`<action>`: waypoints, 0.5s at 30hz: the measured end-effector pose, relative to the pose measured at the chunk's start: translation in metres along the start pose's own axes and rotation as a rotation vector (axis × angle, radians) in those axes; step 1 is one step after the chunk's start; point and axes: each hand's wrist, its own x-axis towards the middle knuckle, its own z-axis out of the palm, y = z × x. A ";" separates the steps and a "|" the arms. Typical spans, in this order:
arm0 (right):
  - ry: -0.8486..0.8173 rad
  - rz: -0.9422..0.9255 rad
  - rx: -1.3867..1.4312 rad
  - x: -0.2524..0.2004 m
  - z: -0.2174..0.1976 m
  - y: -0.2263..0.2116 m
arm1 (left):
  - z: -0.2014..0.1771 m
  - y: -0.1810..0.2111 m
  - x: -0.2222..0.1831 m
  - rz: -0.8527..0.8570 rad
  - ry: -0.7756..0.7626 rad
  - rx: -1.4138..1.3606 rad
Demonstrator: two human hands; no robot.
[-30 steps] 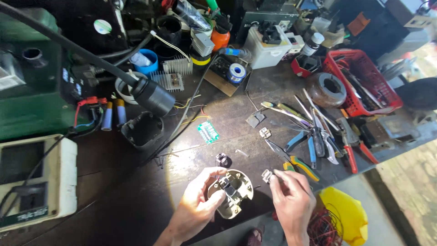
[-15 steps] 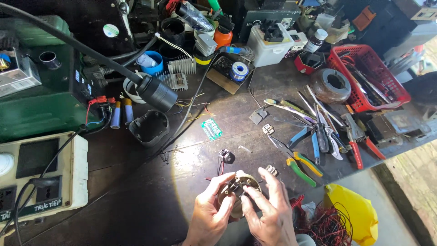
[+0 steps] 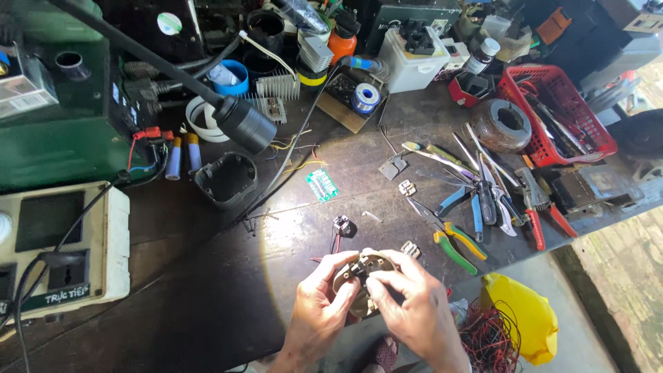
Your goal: Repairing a small electronic component by assembling internal parts using pliers
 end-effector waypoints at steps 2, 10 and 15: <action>-0.049 0.015 -0.043 0.004 -0.002 0.008 | 0.000 0.001 0.000 0.055 -0.019 0.043; -0.179 0.219 0.022 0.023 -0.003 0.015 | -0.011 0.002 0.015 0.074 -0.091 0.106; -0.080 0.353 -0.017 0.027 0.004 0.005 | -0.015 -0.002 0.024 0.023 -0.140 -0.047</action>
